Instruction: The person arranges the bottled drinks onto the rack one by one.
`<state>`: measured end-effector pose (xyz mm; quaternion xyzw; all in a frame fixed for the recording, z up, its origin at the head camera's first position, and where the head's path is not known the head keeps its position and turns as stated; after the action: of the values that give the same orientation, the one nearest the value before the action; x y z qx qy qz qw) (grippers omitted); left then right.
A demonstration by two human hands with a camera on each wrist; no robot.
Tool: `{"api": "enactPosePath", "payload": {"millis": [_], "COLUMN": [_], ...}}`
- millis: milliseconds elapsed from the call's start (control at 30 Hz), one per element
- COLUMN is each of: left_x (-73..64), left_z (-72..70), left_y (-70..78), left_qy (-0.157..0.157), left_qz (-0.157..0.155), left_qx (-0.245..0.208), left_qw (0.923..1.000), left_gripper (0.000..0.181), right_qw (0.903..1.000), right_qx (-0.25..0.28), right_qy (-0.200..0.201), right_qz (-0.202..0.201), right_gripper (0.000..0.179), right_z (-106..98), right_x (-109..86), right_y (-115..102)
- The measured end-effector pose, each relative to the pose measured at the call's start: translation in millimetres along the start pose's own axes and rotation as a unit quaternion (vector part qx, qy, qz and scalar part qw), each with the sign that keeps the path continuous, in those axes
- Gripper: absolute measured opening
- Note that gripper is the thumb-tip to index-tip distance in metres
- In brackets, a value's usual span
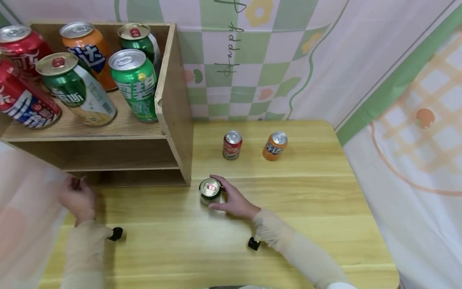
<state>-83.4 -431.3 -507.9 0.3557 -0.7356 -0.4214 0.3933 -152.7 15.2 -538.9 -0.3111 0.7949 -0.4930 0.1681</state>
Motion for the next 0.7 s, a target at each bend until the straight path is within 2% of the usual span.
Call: {"api": "enactPosePath", "payload": {"millis": [267, 433, 633, 700], "left_x": [-2.3, -2.9, -1.7, -0.7], "left_z": [-0.2, 0.7, 1.4, 1.2], "left_y": [-0.7, 0.1, 1.6, 1.4], "left_qy": [0.011, 0.002, 0.004, 0.006], "left_qz": [0.007, -0.006, 0.003, 0.007], "left_qx": [-0.004, -0.011, -0.009, -0.008], "left_qw": [0.9999, 0.9999, 0.9999, 0.9999], "left_gripper": [0.014, 0.016, 0.015, 0.016], "right_qw": [0.9997, 0.9994, 0.9939, 0.9922], "right_qx": [0.005, 0.008, 0.101, 0.117], "right_qy": [0.023, 0.033, 0.031, 0.027], "right_qz": [-0.001, 0.005, 0.030, 0.032], "right_gripper": [0.088, 0.086, 0.072, 0.068], "right_z": [2.5, 0.4, -2.8, -4.1], "right_x": [3.4, 6.4, 9.6, 11.0], "right_y": [3.2, 2.6, 1.0, 0.2]}}
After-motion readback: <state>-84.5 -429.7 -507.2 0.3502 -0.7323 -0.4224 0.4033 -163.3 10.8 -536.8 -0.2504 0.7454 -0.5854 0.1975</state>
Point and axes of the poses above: each hand's wrist, its own x-axis towards the middle knuckle, its own z-axis out of the palm, y = z × x, the point moved 3 cm from there along x, towards the middle knuckle, and after that the axes turned 7 degrees about -x, right-handed, at the moved point
